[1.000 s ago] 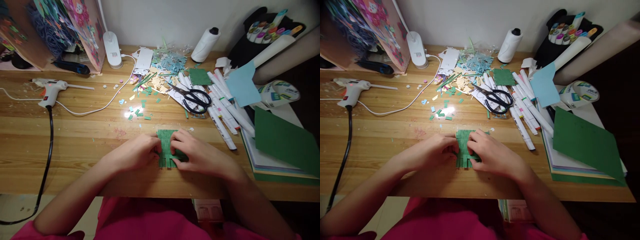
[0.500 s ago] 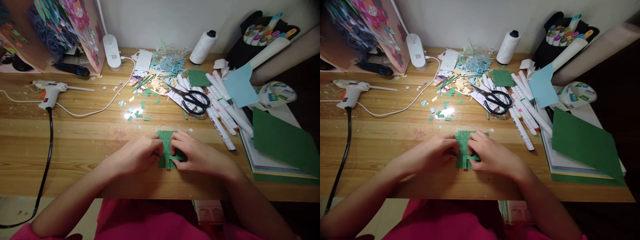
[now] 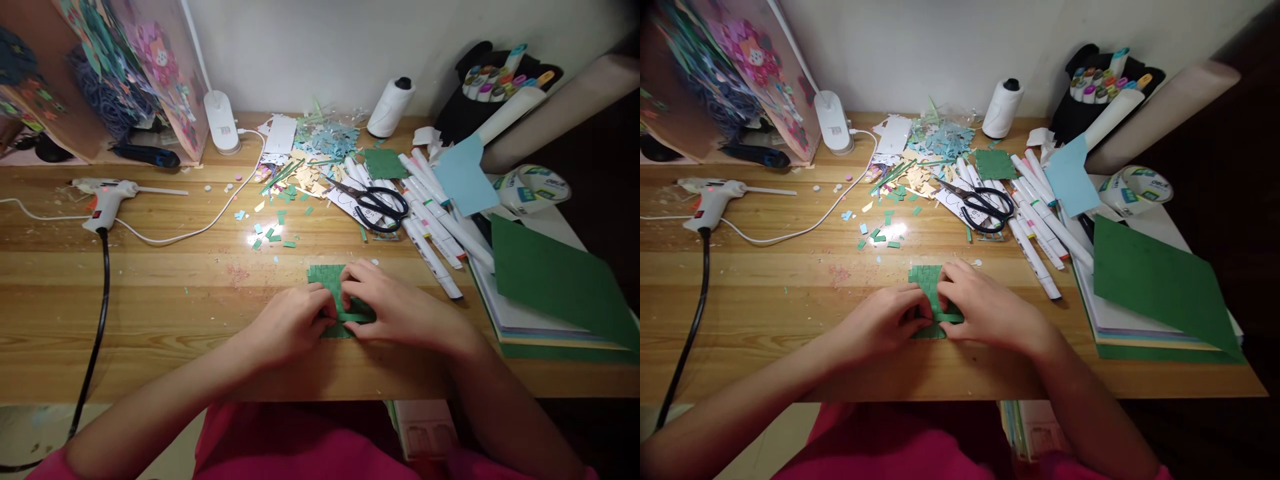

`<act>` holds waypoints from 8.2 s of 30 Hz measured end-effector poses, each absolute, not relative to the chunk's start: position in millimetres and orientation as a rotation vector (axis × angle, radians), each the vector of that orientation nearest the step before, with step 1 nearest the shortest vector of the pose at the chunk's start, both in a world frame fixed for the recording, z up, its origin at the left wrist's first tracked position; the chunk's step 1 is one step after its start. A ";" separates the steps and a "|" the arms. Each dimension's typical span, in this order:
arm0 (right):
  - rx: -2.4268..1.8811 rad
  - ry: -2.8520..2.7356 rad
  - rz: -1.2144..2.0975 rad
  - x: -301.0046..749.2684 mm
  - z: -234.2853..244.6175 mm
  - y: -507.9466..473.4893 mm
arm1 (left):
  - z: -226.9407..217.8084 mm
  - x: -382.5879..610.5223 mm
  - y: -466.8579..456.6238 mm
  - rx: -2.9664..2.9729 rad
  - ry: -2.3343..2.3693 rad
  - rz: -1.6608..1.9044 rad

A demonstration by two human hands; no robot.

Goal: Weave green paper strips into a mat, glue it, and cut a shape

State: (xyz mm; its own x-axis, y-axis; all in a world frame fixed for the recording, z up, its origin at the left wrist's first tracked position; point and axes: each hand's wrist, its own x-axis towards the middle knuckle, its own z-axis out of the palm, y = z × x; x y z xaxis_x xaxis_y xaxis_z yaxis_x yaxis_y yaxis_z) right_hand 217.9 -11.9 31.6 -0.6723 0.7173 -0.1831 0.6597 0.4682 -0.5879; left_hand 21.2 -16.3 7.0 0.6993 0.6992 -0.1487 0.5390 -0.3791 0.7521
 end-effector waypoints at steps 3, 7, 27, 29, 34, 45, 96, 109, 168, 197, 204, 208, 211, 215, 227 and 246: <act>-1.219 -2.647 0.947 219.4 32.4 -11.4 | 10.0 21.5 -17.1 2.076 0.975 0.251; -1.186 -2.643 0.959 219.2 31.0 -10.2 | 8.9 23.0 -21.7 2.045 0.987 0.320; -1.161 -2.577 1.103 227.2 30.1 -2.5 | 4.8 30.3 -27.8 2.108 1.018 0.310; -1.188 -2.625 1.020 224.5 28.6 -3.8 | 5.4 29.9 -27.7 2.090 1.007 0.310; -1.176 -2.661 0.944 219.5 28.5 -6.1 | 6.7 30.0 -27.8 2.071 0.994 0.325; -1.073 -2.644 1.059 222.6 29.8 -5.8 | 6.5 29.5 -26.5 2.076 0.984 0.298; -1.176 -2.704 0.985 218.1 25.9 -8.3 | 6.4 30.4 -24.9 2.247 0.956 0.188; -1.370 -2.369 1.232 220.5 23.3 -2.3 | 9.2 29.0 -25.9 2.311 0.927 0.176; -1.580 -2.667 1.002 240.8 40.2 -7.6 | 2.5 46.5 -34.1 2.505 1.072 0.068; -1.551 -2.356 0.968 262.8 54.3 1.2 | -8.0 57.2 -35.6 2.523 0.991 0.096; -1.314 -2.643 1.191 246.9 43.9 -1.0 | -1.1 54.6 -32.4 2.258 1.047 0.260; -1.275 -2.688 1.137 237.1 37.4 -3.4 | -0.3 52.2 -31.4 2.149 1.001 0.338; -1.269 -2.702 1.104 233.8 33.6 -4.2 | 1.4 50.5 -30.2 2.087 0.970 0.360; -1.262 -2.699 1.105 232.2 31.5 -4.4 | 2.6 49.4 -28.6 2.033 0.955 0.366; -1.474 -2.330 1.313 236.2 33.2 -5.0 | -0.4 49.4 -30.9 2.119 0.986 0.321; -1.637 -2.044 1.465 237.9 22.4 -1.9 | -7.9 51.7 -31.0 2.152 1.046 0.267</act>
State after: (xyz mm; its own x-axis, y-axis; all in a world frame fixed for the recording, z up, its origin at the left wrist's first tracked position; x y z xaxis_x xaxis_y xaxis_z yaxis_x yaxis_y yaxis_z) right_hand 237.9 -1.9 22.4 -0.3981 0.8080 -0.4343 0.6708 -0.0665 -0.7387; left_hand 51.7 -31.0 -7.9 0.6497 0.7510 -0.1182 0.6025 -0.4138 0.6825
